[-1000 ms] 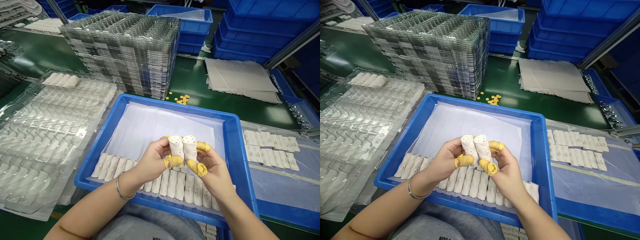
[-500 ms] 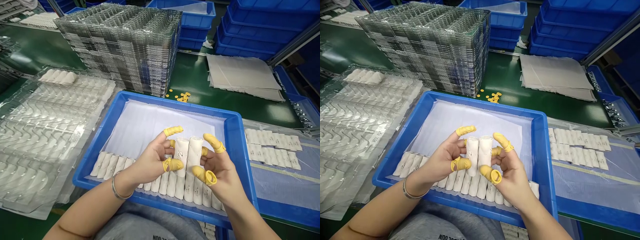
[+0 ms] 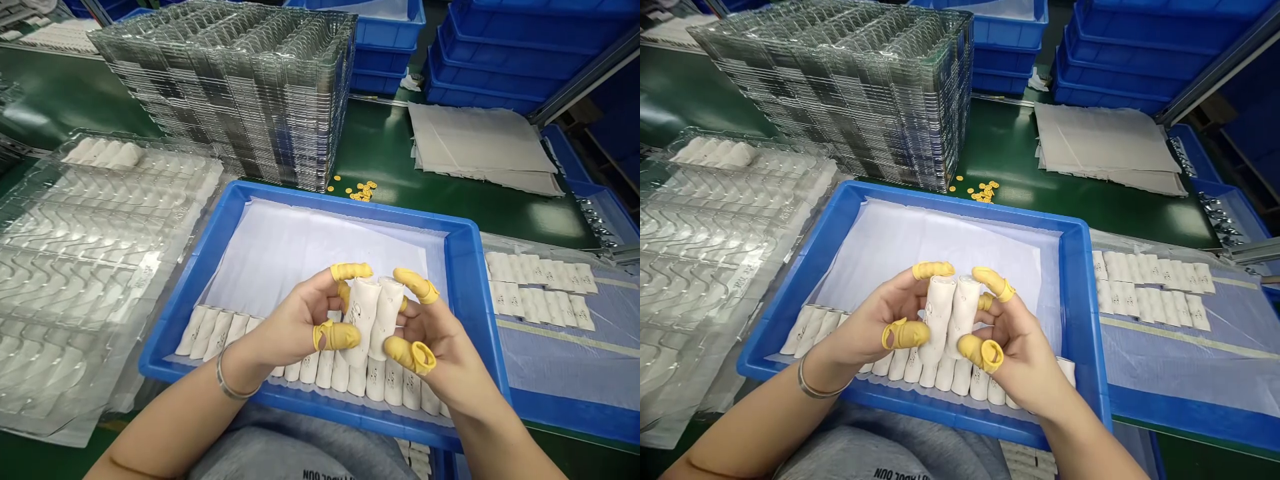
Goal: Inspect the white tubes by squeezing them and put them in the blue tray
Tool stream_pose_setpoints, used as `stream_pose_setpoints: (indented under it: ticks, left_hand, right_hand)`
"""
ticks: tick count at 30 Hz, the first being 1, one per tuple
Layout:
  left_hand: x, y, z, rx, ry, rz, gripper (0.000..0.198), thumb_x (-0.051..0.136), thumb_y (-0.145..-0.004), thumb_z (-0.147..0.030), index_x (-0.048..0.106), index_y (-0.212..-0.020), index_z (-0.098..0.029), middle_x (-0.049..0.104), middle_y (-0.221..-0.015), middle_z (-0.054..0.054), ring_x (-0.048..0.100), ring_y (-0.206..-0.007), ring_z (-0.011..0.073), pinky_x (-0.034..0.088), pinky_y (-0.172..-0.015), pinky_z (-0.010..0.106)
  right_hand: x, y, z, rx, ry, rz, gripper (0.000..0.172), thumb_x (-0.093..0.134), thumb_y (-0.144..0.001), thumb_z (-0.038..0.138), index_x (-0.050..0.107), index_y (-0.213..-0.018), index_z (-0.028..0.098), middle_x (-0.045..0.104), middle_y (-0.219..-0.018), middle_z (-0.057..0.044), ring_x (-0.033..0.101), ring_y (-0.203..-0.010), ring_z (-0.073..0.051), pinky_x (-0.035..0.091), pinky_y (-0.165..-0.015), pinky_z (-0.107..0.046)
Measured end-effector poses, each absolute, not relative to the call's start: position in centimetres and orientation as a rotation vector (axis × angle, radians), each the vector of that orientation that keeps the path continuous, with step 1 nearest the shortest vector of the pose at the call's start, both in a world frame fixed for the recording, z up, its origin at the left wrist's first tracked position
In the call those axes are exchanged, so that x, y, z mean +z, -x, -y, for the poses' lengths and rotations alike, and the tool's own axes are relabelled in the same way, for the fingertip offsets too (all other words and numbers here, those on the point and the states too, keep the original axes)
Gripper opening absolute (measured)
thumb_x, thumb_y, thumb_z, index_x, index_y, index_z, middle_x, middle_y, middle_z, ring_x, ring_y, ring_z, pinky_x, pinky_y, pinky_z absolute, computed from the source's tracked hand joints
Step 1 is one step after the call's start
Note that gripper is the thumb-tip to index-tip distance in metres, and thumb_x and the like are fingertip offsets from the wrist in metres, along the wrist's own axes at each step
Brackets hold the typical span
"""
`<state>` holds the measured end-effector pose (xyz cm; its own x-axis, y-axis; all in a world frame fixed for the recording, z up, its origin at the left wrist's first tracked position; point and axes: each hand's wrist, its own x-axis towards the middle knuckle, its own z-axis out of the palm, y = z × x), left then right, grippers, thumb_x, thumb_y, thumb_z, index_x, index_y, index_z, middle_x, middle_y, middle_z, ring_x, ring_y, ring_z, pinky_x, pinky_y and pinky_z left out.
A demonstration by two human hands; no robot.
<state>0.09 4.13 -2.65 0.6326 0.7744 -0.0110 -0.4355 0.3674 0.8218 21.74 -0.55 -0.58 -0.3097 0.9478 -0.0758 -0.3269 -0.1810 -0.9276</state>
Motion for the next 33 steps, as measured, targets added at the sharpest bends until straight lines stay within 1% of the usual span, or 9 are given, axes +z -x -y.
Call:
stream_pose_setpoints:
  ticks: [5, 8, 11, 14, 17, 23, 26, 29, 33]
  left_hand:
    - [-2.57, 0.02, -4.14, 0.793, -0.878, -0.455, 0.065, 0.088, -0.083, -0.022, 0.065, -0.142, -0.036, 0.068, -0.096, 0.002, 0.063, -0.083, 0.0137, 0.058, -0.072, 0.022]
    - [-2.66, 0.02, -4.10, 0.787, -0.883, -0.435, 0.062, 0.085, -0.087, -0.021, 0.064, -0.142, -0.038, 0.069, -0.102, 0.003, 0.065, -0.086, 0.0143, 0.059, -0.073, 0.023]
    - [-2.72, -0.14, -4.09, 0.825, -0.916, -0.439, 0.055, 0.083, -0.089, -0.024, 0.067, -0.140, -0.035, 0.069, -0.109, 0.006, 0.066, -0.092, 0.0160, 0.059, -0.076, 0.024]
    - [-2.65, -0.28, -4.11, 0.852, -0.931, -0.457, 0.055, 0.086, -0.085, -0.023, 0.070, -0.137, -0.034, 0.068, -0.110, 0.006, 0.065, -0.096, 0.0172, 0.059, -0.075, 0.023]
    - [-2.59, -0.22, -4.09, 0.825, -0.904, -0.444, 0.058, 0.087, -0.085, -0.024, 0.069, -0.139, -0.035, 0.068, -0.103, 0.005, 0.064, -0.089, 0.0150, 0.058, -0.070, 0.020]
    - [-2.42, 0.08, -4.03, 0.774, -0.835, -0.414, 0.061, 0.082, -0.090, -0.026, 0.063, -0.145, -0.043, 0.068, -0.101, 0.002, 0.069, -0.083, 0.0145, 0.063, -0.068, 0.023]
    - [-2.12, 0.03, -4.10, 0.771, -0.796, -0.406, 0.058, 0.080, -0.092, -0.024, 0.064, -0.144, -0.043, 0.072, -0.104, 0.002, 0.071, -0.081, 0.0137, 0.062, -0.065, 0.020]
    - [-1.95, -0.06, -4.16, 0.773, -0.791, -0.419, 0.055, 0.078, -0.093, -0.024, 0.065, -0.144, -0.040, 0.075, -0.103, 0.004, 0.072, -0.081, 0.0152, 0.063, -0.066, 0.023]
    - [-2.23, -0.06, -4.19, 0.801, -0.844, -0.439, 0.057, 0.079, -0.092, -0.025, 0.065, -0.145, -0.040, 0.074, -0.114, 0.006, 0.069, -0.092, 0.0180, 0.063, -0.071, 0.025]
  right_hand:
    - [-0.22, -21.86, 0.20, 1.626, 0.891, 1.106, 0.057, 0.083, -0.097, 0.026, 0.064, -0.144, 0.052, 0.074, -0.119, -0.002, 0.067, -0.072, -0.014, 0.062, -0.062, -0.023]
    - [-0.24, -21.84, 0.07, 1.616, 0.878, 1.116, 0.055, 0.084, -0.095, 0.029, 0.066, -0.142, 0.052, 0.071, -0.119, -0.003, 0.065, -0.073, -0.015, 0.063, -0.061, -0.025]
    - [-0.41, -21.73, 0.07, 1.602, 0.891, 1.100, 0.053, 0.086, -0.094, 0.031, 0.068, -0.140, 0.051, 0.067, -0.118, -0.003, 0.065, -0.079, -0.016, 0.062, -0.063, -0.024]
    - [-0.60, -21.70, 0.13, 1.594, 0.905, 1.066, 0.054, 0.087, -0.093, 0.030, 0.069, -0.140, 0.049, 0.067, -0.108, -0.002, 0.064, -0.080, -0.016, 0.063, -0.067, -0.024]
    - [-0.75, -21.77, 0.18, 1.593, 0.890, 1.052, 0.052, 0.086, -0.094, 0.028, 0.070, -0.139, 0.049, 0.067, -0.098, 0.000, 0.062, -0.073, -0.014, 0.062, -0.067, -0.024]
    - [-0.72, -22.06, 0.18, 1.628, 0.864, 1.044, 0.048, 0.079, -0.099, 0.034, 0.065, -0.142, 0.051, 0.073, -0.124, -0.003, 0.074, -0.090, -0.022, 0.066, -0.077, -0.039]
    - [-0.55, -22.22, 0.14, 1.608, 0.889, 1.047, 0.047, 0.081, -0.098, 0.037, 0.065, -0.140, 0.050, 0.076, -0.122, -0.004, 0.076, -0.090, -0.024, 0.067, -0.079, -0.043]
    - [-0.48, -22.39, 0.11, 1.601, 0.897, 1.055, 0.046, 0.080, -0.098, 0.036, 0.066, -0.140, 0.048, 0.077, -0.120, -0.005, 0.077, -0.091, -0.025, 0.066, -0.080, -0.044]
    - [-0.53, -22.45, 0.06, 1.584, 0.878, 1.079, 0.045, 0.078, -0.100, 0.034, 0.066, -0.141, 0.048, 0.075, -0.123, -0.005, 0.076, -0.103, -0.027, 0.065, -0.089, -0.047]
